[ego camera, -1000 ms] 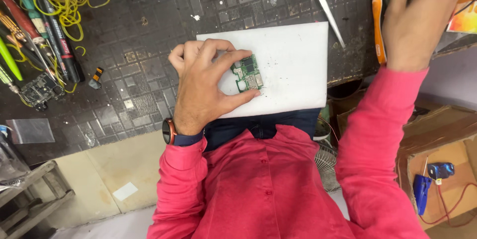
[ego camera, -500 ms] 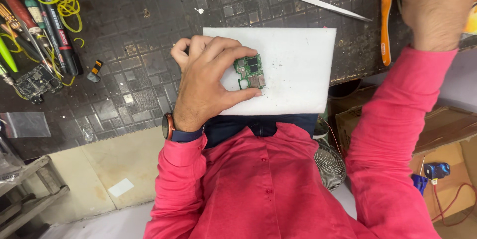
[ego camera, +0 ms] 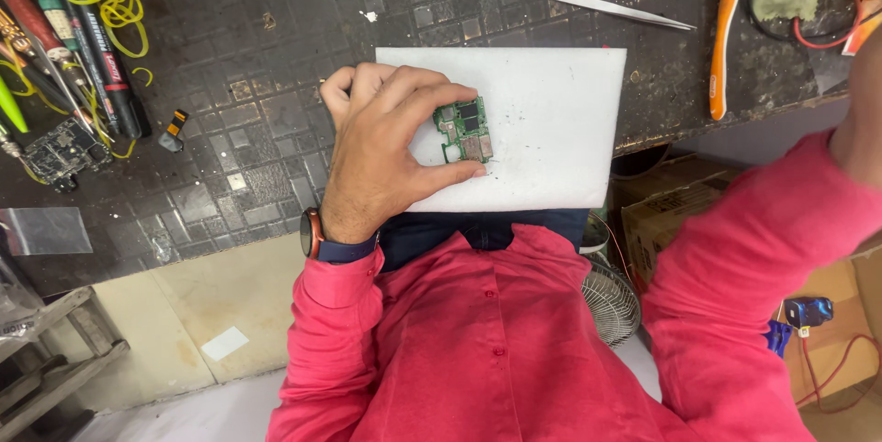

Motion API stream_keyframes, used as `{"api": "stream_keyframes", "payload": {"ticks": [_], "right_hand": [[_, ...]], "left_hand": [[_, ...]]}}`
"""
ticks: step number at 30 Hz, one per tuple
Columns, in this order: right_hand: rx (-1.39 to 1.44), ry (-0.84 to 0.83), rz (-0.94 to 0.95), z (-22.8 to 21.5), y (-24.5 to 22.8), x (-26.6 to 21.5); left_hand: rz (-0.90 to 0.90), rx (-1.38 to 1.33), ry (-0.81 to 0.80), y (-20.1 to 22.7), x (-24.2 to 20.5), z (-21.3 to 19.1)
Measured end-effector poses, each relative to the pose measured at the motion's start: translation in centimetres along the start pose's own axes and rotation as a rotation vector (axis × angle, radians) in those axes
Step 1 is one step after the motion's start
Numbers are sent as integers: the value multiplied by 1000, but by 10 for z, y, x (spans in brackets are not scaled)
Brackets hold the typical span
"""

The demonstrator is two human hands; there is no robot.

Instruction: The person uses tweezers to carefully remove small components from a green circuit board placed on a white foam pad. They then use a blue plastic spudger to scrape and clean the surface of the board, focusing on specific areas.

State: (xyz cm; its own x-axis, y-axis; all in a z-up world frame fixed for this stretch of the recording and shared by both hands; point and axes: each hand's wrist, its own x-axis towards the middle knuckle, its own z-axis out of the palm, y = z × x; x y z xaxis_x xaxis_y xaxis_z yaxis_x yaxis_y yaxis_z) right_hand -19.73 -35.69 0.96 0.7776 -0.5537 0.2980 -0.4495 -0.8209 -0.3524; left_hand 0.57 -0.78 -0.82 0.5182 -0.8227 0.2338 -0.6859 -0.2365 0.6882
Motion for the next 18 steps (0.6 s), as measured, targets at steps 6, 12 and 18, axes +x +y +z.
{"api": "stream_keyframes", "payload": {"ticks": [6,12,18], "right_hand": [[556,-238,-175,-17,-104,-14],[651,-621,-391,1,-113,-18],[607,-650,-31,5,-115,-28]], "left_hand": [[-3,3,-3,1,1,0],[4,4,-8,0,1,1],[12,-7,2,0,1,1]]}}
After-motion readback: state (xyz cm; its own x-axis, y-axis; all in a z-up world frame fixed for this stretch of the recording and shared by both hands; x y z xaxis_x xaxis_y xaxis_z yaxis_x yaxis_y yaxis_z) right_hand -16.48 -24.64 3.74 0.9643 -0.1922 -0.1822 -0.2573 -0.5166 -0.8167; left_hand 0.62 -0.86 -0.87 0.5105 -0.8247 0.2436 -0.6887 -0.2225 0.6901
